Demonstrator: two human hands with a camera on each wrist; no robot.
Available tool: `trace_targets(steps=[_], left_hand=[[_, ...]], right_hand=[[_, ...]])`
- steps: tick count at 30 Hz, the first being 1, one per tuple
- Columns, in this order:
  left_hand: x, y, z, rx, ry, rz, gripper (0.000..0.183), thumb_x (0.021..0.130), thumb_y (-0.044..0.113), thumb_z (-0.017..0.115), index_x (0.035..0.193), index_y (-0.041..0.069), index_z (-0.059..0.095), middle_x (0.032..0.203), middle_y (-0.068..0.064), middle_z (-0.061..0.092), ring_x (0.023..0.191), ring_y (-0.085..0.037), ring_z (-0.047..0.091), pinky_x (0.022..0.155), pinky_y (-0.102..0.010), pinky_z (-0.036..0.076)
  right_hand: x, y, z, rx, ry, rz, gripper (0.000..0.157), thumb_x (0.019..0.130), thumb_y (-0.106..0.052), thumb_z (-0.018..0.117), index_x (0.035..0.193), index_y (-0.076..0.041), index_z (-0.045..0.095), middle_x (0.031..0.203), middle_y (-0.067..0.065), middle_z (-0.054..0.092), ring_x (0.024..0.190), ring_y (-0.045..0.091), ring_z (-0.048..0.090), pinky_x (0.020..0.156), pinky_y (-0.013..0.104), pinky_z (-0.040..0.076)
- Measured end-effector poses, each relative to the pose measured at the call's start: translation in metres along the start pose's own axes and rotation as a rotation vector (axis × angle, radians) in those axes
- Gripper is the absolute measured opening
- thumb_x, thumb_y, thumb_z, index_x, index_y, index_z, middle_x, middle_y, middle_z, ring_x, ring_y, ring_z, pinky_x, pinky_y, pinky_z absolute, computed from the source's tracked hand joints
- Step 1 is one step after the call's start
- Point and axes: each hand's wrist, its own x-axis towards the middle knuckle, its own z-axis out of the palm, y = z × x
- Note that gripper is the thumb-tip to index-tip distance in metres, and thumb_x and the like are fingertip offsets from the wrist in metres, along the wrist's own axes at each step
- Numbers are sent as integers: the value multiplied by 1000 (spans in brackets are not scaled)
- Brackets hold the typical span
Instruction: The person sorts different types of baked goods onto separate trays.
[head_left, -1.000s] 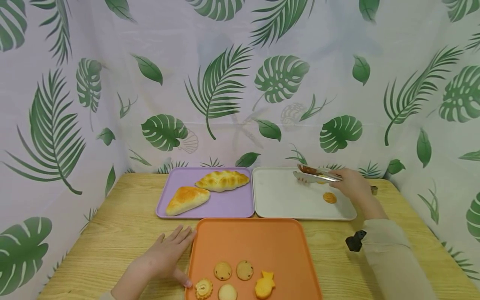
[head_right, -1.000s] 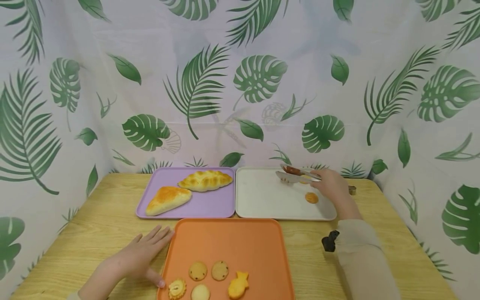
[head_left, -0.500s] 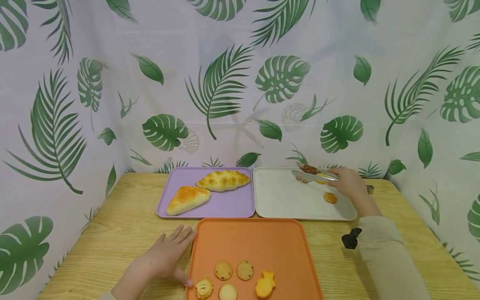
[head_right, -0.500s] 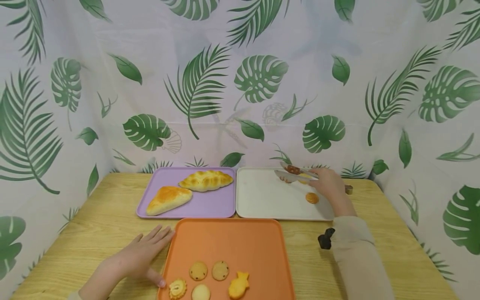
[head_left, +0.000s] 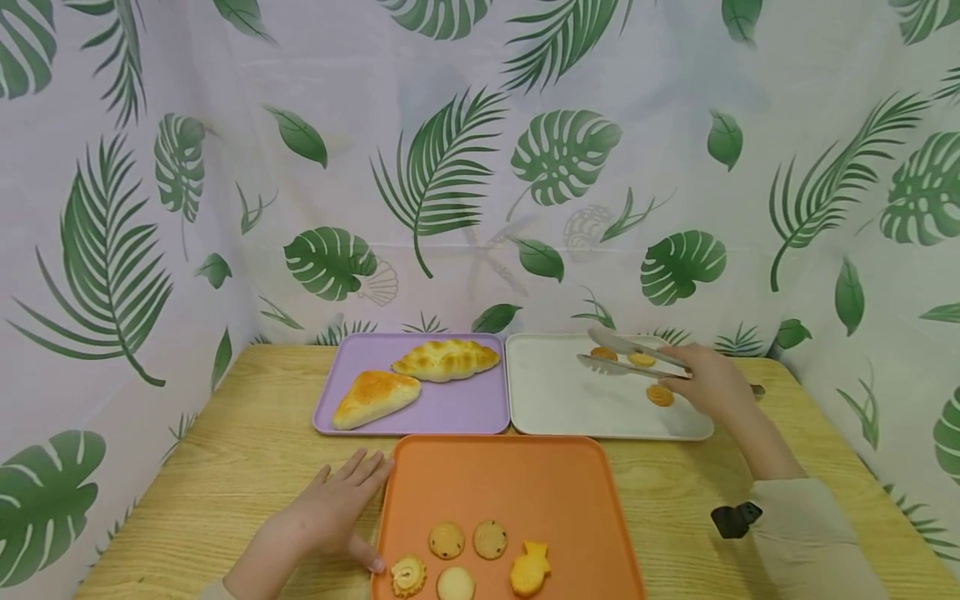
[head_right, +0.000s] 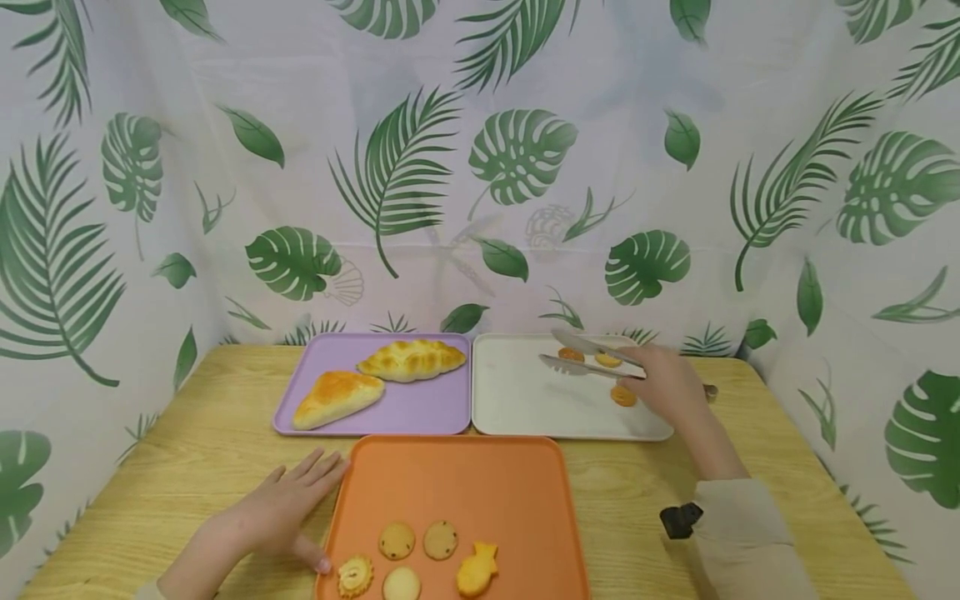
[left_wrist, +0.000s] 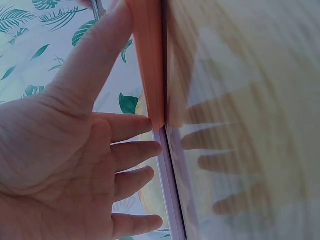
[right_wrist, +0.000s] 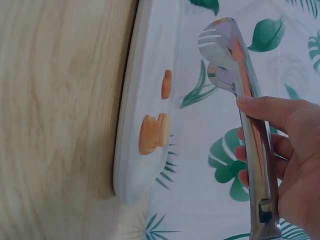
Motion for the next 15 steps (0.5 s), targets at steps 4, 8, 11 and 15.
trace_targets(steps=[4, 8, 11, 15], left_hand=[[1, -1, 1, 7, -3, -6, 124, 58, 59, 83, 155, 8, 25, 161, -19, 21, 150, -42, 13, 111, -74, 17], [1, 0, 0, 9, -3, -12, 124, 58, 59, 83, 155, 8, 25, 162, -18, 20, 151, -41, 12, 112, -73, 15], [1, 1, 0, 13, -3, -15, 123, 58, 59, 83, 155, 8, 25, 162, -18, 19, 151, -41, 12, 112, -73, 15], [0, 2, -1, 15, -5, -16, 123, 58, 59, 82, 155, 8, 26, 162, -18, 19, 151, -41, 12, 112, -72, 15]], right_hand=[[-20, -12, -6, 13, 55, -58, 53, 88, -21, 71, 136, -4, 57, 120, 24, 62, 94, 36, 63, 72, 48, 53], [-37, -19, -9, 33, 155, -160, 49, 83, -16, 76, 129, -4, 62, 116, 22, 66, 97, 37, 64, 76, 51, 53], [-49, -24, -11, 38, 213, -228, 47, 79, -14, 79, 124, -5, 66, 111, 18, 69, 95, 35, 65, 75, 49, 54], [-62, -31, -13, 38, 243, -301, 48, 75, -12, 82, 121, -8, 68, 105, 11, 71, 93, 30, 65, 73, 46, 54]])
